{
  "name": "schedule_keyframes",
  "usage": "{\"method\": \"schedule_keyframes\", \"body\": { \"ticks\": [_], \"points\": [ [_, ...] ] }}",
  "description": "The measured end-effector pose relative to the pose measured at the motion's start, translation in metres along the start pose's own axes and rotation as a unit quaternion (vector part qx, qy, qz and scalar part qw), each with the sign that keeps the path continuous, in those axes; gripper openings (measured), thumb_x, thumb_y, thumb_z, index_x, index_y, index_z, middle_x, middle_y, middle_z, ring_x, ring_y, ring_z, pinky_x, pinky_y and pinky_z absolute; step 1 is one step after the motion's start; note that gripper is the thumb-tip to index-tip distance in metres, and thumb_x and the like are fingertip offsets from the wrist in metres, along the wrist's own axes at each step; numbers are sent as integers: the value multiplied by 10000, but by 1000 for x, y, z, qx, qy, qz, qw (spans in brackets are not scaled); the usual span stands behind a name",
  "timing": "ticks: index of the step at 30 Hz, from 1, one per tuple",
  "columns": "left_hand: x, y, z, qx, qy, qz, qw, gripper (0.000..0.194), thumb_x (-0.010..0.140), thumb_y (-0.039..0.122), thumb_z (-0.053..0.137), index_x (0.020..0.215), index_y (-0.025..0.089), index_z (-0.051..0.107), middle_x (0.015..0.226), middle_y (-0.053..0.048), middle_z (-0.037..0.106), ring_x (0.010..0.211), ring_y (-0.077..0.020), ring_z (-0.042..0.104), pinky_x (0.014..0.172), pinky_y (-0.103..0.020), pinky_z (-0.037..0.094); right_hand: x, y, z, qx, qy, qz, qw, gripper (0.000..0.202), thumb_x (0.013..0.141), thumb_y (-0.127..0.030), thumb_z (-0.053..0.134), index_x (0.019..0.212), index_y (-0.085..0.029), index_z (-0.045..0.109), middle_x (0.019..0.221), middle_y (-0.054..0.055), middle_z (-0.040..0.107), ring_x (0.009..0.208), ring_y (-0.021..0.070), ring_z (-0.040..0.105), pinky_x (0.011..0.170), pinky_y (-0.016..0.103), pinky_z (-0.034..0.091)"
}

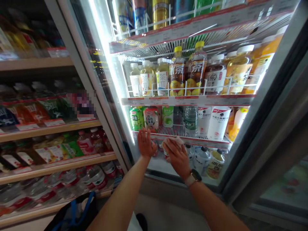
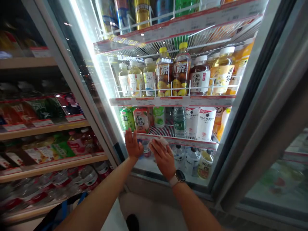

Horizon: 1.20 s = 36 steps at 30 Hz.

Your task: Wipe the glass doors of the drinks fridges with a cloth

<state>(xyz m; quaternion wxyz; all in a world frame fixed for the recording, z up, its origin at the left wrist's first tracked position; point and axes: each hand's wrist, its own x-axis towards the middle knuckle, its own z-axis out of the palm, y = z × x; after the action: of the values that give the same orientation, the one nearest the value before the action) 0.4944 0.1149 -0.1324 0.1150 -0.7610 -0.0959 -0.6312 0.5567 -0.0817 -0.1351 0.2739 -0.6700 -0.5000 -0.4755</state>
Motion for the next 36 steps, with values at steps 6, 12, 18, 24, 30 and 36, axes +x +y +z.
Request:
{"method": "schedule_keyframes", "body": {
  "ticks": [6, 12, 18, 24, 30, 36],
  "points": [
    [-2, -2, 0, -11, -11, -7, 1000, 629, 898, 318, 372, 1483, 91, 338, 1577, -181, 280, 1492, -299, 173, 1197, -521, 214, -1, 1, 0, 24, -74, -110, 991, 550, 864, -97, 544, 1394, -241, 512, 1431, 18, 552, 1375, 129, 427, 1216, 320, 169],
    [-2, 1, 2, -3, -2, -11, 1000, 646, 877, 301, 371, 1488, 96, 332, 1566, -174, 315, 1492, -291, 176, 1194, -521, 225, 29, 39, -44, -61, 86, 94, 990, 555, 902, -91, 421, 1434, -239, 478, 1491, 81, 477, 1448, 240, 322, 1221, 512, 93],
    [3, 4, 0, 2, 17, 11, 1000, 656, 884, 285, 353, 1509, 99, 282, 1588, -171, 262, 1497, -290, 153, 1194, -517, 224, 28, 45, -46, -50, 137, 137, 980, 563, 906, -110, 398, 1457, -220, 441, 1548, 122, 382, 1477, 291, 242, 1193, 589, 119],
    [1, 3, 0, -1, 0, -13, 1000, 629, 906, 319, 351, 1497, 107, 317, 1573, -164, 305, 1494, -282, 173, 1200, -511, 211, 0, -2, 1, 25, -45, -39, 998, 610, 825, -104, 576, 1415, -226, 485, 1427, 67, 554, 1366, 182, 447, 1208, 368, 198],
    [-1, 0, -2, -5, -15, -11, 1000, 642, 891, 290, 385, 1504, 119, 305, 1584, -159, 276, 1493, -291, 171, 1199, -514, 218, -11, -5, 15, 36, -106, -149, 983, 682, 782, -112, 641, 1432, -212, 459, 1444, 52, 538, 1344, 157, 466, 1158, 300, 293],
    [-3, -1, 1, -8, -14, -14, 1000, 635, 885, 293, 364, 1490, 104, 336, 1573, -157, 308, 1495, -287, 165, 1198, -509, 221, 17, 32, -29, -44, 35, 19, 998, 549, 914, -97, 445, 1443, -244, 459, 1444, 77, 533, 1391, 199, 418, 1223, 429, 122]
  ]
}}
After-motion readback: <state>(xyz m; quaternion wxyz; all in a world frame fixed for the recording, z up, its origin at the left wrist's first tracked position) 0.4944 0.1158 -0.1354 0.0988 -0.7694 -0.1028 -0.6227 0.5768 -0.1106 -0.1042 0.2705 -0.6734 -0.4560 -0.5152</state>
